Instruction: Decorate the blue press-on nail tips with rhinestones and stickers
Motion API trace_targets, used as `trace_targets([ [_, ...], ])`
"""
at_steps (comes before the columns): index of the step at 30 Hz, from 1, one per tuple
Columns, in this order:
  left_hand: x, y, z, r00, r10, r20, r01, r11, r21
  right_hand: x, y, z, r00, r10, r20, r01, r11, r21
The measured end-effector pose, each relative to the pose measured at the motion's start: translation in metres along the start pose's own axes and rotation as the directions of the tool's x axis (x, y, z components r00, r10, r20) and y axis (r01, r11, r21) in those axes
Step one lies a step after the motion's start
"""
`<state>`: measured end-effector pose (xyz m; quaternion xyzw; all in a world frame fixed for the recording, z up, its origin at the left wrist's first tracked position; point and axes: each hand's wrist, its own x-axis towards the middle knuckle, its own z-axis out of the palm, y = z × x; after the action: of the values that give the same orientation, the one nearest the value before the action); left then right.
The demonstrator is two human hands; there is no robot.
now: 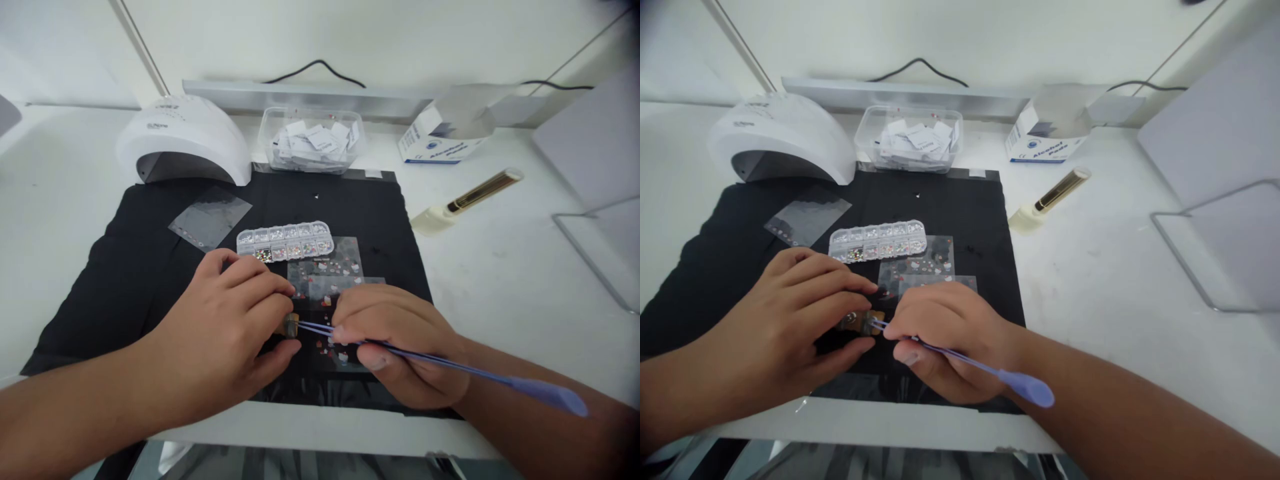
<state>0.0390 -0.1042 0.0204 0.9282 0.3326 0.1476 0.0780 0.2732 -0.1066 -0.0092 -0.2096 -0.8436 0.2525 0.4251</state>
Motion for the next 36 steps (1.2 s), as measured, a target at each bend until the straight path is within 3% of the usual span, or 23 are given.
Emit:
trace_targets([
  [36,0.0005,0.0001,-0.0001,1.000,0.004,-0.006,-0.004,1.000,0.009,0.0004,-0.0027,-0.0010,1.000,-0.013,0.019,0.013,1.000,-0.023],
])
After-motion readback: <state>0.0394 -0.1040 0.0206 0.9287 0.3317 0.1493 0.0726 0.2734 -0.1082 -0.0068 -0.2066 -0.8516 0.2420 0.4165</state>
